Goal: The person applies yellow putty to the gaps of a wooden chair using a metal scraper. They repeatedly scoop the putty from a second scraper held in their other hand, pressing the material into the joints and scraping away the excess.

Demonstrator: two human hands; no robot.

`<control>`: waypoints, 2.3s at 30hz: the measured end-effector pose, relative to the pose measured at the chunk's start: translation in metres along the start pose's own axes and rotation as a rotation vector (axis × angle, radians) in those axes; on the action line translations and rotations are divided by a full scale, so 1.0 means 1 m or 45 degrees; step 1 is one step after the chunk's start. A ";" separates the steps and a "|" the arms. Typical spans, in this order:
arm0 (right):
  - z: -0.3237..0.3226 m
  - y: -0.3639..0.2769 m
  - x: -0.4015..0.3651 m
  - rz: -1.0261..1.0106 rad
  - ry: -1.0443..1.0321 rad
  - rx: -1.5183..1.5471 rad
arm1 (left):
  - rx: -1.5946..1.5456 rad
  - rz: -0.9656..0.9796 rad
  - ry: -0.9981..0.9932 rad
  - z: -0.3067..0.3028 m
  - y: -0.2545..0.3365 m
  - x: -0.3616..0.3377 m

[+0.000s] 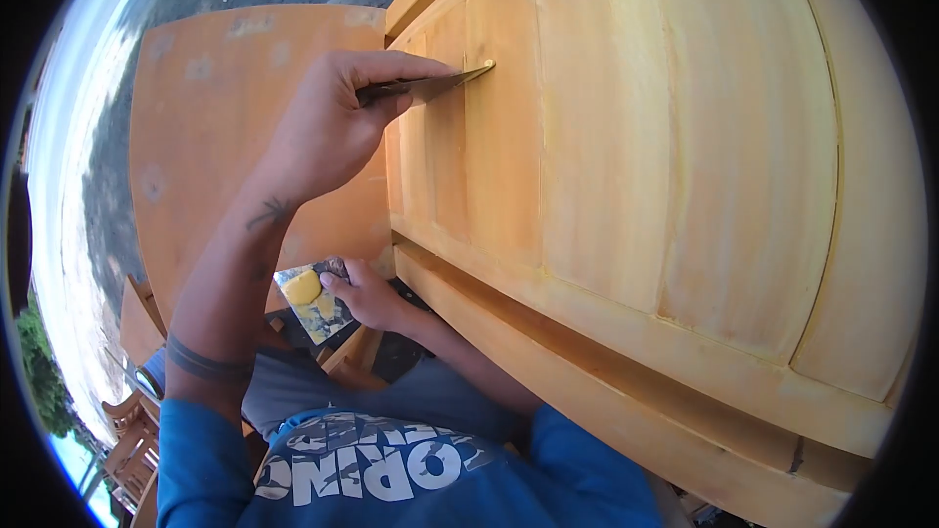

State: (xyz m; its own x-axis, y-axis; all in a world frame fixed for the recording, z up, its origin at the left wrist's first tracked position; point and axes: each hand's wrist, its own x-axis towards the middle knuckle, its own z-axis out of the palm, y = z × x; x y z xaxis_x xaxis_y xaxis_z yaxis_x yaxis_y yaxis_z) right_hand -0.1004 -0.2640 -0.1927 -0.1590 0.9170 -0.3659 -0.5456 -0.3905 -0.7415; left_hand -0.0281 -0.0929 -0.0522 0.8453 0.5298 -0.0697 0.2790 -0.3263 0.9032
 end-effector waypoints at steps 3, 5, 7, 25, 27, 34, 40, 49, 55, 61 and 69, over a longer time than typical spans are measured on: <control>0.001 0.010 0.003 -0.163 0.025 0.052 | -0.050 0.015 -0.015 0.017 0.013 -0.046; 0.020 -0.085 -0.031 0.165 0.168 0.542 | 0.003 0.073 0.001 0.030 0.022 -0.078; 0.029 -0.119 -0.045 0.203 0.302 0.727 | -0.012 0.136 -0.110 0.033 0.028 -0.107; 0.102 -0.103 -0.069 -0.522 0.535 0.720 | 0.181 0.561 0.513 -0.040 0.012 -0.290; 0.108 -0.104 -0.074 -0.565 0.524 0.655 | 0.288 0.525 0.497 -0.034 -0.012 -0.297; 0.098 -0.106 -0.106 -0.486 0.426 0.620 | -0.580 -0.395 0.458 -0.086 -0.019 -0.302; 0.110 -0.107 -0.109 -0.199 0.218 0.697 | -1.565 -0.381 -0.101 -0.098 -0.022 -0.273; 0.101 -0.110 -0.114 -0.424 0.491 0.357 | -0.276 -0.223 0.085 -0.124 0.014 -0.279; 0.106 -0.100 -0.104 -0.409 0.614 0.092 | 1.084 0.449 -0.229 -0.108 0.077 -0.277; 0.108 -0.099 -0.106 -0.432 0.634 -0.058 | 1.195 0.572 -0.321 -0.092 0.070 -0.261; 0.100 -0.093 -0.096 -0.510 0.833 -0.030 | 0.837 0.396 -0.446 -0.085 0.048 -0.262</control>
State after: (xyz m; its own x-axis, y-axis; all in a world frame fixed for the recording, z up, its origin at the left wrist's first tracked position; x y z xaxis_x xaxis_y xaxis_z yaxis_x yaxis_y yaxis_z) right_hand -0.1164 -0.3079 -0.0322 0.5708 0.7564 -0.3194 -0.4399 -0.0468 -0.8968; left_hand -0.2746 -0.1813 0.0456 0.9917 0.0984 -0.0833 0.1264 -0.8698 0.4770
